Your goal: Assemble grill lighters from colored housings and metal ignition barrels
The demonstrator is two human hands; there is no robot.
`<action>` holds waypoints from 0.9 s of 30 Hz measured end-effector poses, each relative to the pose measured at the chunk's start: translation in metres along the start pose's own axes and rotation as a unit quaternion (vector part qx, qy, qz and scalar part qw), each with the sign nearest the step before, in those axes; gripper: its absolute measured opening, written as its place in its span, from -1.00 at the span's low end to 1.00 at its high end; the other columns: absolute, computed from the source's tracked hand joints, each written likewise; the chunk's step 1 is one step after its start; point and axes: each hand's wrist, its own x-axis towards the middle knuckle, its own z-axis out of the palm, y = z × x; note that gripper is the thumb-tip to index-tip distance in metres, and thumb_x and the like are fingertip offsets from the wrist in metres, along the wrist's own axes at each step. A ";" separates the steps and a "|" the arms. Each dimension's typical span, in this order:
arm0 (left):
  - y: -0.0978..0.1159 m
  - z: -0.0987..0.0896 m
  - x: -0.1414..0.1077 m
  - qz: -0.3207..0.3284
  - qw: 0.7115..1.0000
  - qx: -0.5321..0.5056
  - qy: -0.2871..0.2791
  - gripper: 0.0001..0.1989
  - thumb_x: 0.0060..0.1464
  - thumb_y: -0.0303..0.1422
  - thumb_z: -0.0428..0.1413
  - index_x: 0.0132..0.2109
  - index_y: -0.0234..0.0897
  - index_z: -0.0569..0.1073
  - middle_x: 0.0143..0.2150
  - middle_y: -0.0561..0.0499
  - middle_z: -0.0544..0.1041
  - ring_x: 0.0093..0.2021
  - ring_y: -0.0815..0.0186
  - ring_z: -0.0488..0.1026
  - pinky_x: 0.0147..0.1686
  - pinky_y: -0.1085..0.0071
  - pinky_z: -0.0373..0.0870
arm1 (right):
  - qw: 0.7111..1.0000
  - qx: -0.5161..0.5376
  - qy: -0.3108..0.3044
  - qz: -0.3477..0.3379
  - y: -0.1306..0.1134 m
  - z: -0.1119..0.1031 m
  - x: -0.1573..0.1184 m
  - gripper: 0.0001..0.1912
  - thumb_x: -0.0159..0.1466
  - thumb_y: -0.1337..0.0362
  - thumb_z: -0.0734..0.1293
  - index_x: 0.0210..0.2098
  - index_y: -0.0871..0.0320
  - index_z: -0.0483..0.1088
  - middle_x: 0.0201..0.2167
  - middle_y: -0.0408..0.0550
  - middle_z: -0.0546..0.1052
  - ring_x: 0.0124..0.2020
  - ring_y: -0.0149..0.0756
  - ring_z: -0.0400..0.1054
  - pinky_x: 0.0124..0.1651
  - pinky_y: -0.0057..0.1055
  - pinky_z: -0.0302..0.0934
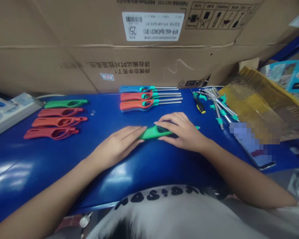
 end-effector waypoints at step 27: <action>-0.004 0.001 0.001 -0.063 0.997 -0.031 -0.033 -0.72 0.32 -0.39 0.10 0.13 -0.32 0.49 -0.01 -0.17 0.58 -0.02 0.15 0.53 -0.01 0.17 0.54 | 0.991 0.055 -0.056 0.108 -0.003 0.021 0.002 -0.69 0.35 0.16 0.38 0.06 0.06 0.42 -0.01 0.02 0.51 0.01 -0.13 0.36 0.08 -0.14 0.13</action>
